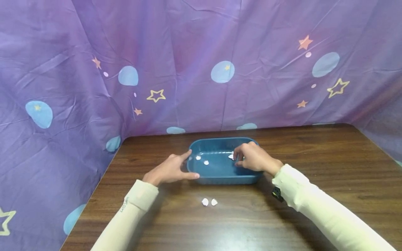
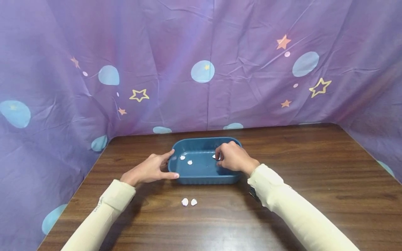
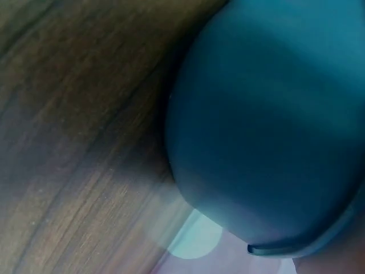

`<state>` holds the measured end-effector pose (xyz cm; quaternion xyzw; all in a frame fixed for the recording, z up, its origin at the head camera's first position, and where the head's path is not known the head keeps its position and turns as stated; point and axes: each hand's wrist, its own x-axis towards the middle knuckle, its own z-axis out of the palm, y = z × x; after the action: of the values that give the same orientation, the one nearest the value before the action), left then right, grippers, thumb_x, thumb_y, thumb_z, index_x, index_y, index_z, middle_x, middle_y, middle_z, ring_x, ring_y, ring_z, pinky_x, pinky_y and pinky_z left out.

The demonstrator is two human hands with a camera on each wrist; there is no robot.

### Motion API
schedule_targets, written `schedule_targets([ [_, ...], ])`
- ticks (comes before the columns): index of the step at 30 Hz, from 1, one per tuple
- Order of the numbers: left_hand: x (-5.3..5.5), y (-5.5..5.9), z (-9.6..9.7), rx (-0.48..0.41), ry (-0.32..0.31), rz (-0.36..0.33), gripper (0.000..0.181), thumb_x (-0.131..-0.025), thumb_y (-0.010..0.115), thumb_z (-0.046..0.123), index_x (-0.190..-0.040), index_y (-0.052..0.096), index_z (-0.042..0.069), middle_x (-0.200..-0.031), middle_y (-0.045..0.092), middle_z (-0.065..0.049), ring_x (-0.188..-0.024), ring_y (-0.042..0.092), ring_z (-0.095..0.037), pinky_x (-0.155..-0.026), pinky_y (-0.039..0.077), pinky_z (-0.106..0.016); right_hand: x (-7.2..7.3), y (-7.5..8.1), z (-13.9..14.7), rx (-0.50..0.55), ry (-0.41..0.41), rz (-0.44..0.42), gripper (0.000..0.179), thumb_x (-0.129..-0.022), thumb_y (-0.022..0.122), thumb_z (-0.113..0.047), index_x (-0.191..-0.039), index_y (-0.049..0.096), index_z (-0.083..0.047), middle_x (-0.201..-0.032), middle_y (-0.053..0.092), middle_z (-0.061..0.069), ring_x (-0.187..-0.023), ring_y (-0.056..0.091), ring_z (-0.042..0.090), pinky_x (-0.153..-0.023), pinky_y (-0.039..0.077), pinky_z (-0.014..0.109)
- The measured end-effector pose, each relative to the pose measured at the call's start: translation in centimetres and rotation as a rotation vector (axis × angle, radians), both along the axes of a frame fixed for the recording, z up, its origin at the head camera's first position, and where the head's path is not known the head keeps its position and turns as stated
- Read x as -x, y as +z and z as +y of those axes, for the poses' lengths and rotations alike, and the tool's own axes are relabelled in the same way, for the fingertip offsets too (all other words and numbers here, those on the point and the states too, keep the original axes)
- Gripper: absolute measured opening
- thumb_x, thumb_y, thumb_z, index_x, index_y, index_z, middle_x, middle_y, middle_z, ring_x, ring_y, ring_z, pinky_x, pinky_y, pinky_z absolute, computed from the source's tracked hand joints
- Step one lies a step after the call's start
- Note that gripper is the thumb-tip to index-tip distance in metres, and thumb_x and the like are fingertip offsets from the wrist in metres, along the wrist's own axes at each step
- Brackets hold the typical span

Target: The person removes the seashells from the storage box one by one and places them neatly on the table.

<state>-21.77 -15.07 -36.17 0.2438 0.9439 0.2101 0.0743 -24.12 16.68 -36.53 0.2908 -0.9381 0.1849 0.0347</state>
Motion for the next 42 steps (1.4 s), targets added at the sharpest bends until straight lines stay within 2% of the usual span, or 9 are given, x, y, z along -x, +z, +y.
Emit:
schedule_targets([
  [7,0.0,0.2,0.0,0.000,-0.014,0.015,0.104,-0.081,0.074,0.061,-0.157,0.031,0.003,-0.147,0.054,-0.021,-0.120,0.061,-0.021,-0.112,0.048,-0.043,1.0,-0.5,-0.3,-0.038,-0.043,0.006,0.013,-0.074,0.084,-0.014,-0.083,0.076,-0.011,-0.071,0.074,-0.003,-0.068,0.067,0.009,-0.065,0.057,0.032],
  [12,0.0,0.2,0.1,-0.007,-0.014,0.001,0.104,-0.082,0.074,0.060,-0.157,0.030,0.003,-0.147,0.054,-0.022,-0.122,0.061,-0.022,-0.112,0.048,-0.043,1.4,-0.6,-0.4,-0.063,-0.061,-0.001,0.011,-0.075,0.084,-0.014,-0.081,0.075,-0.012,-0.073,0.075,-0.002,-0.069,0.068,0.011,-0.066,0.057,0.032],
  [18,-0.1,0.3,0.1,0.003,-0.006,-0.003,0.104,-0.081,0.074,0.061,-0.157,0.030,0.004,-0.148,0.052,-0.022,-0.130,0.058,-0.027,-0.113,0.046,-0.045,1.9,-0.8,-0.6,-0.084,-0.094,0.032,0.007,-0.076,0.081,-0.015,-0.076,0.074,-0.014,-0.071,0.072,-0.003,-0.068,0.065,0.014,-0.061,0.055,0.032],
  [29,-0.1,0.1,0.0,0.004,-0.001,-0.002,0.103,-0.082,0.073,0.061,-0.157,0.031,0.005,-0.148,0.053,-0.022,-0.133,0.056,-0.031,-0.113,0.046,-0.046,2.3,-1.1,-1.2,-0.138,-0.232,0.039,0.009,-0.074,0.081,-0.021,-0.078,0.076,-0.014,-0.080,0.076,0.008,-0.075,0.069,0.029,-0.062,0.057,0.047],
  [35,-0.2,0.0,0.1,0.000,0.003,-0.008,0.104,-0.081,0.074,0.061,-0.157,0.030,0.005,-0.147,0.054,-0.022,-0.128,0.060,-0.027,-0.111,0.048,-0.045,2.5,-1.1,-1.5,-0.168,-0.257,0.012,0.010,-0.073,0.082,-0.021,-0.074,0.074,-0.015,-0.079,0.074,0.007,-0.072,0.067,0.026,-0.059,0.056,0.045],
  [42,-0.2,0.0,0.0,0.000,0.007,-0.013,0.104,-0.081,0.074,0.061,-0.157,0.030,0.006,-0.147,0.054,-0.022,-0.132,0.058,-0.029,-0.112,0.047,-0.045,2.7,-1.1,-1.7,-0.195,-0.268,-0.013,0.012,-0.074,0.083,-0.023,-0.074,0.074,-0.016,-0.080,0.074,0.006,-0.072,0.066,0.023,-0.060,0.056,0.042],
])
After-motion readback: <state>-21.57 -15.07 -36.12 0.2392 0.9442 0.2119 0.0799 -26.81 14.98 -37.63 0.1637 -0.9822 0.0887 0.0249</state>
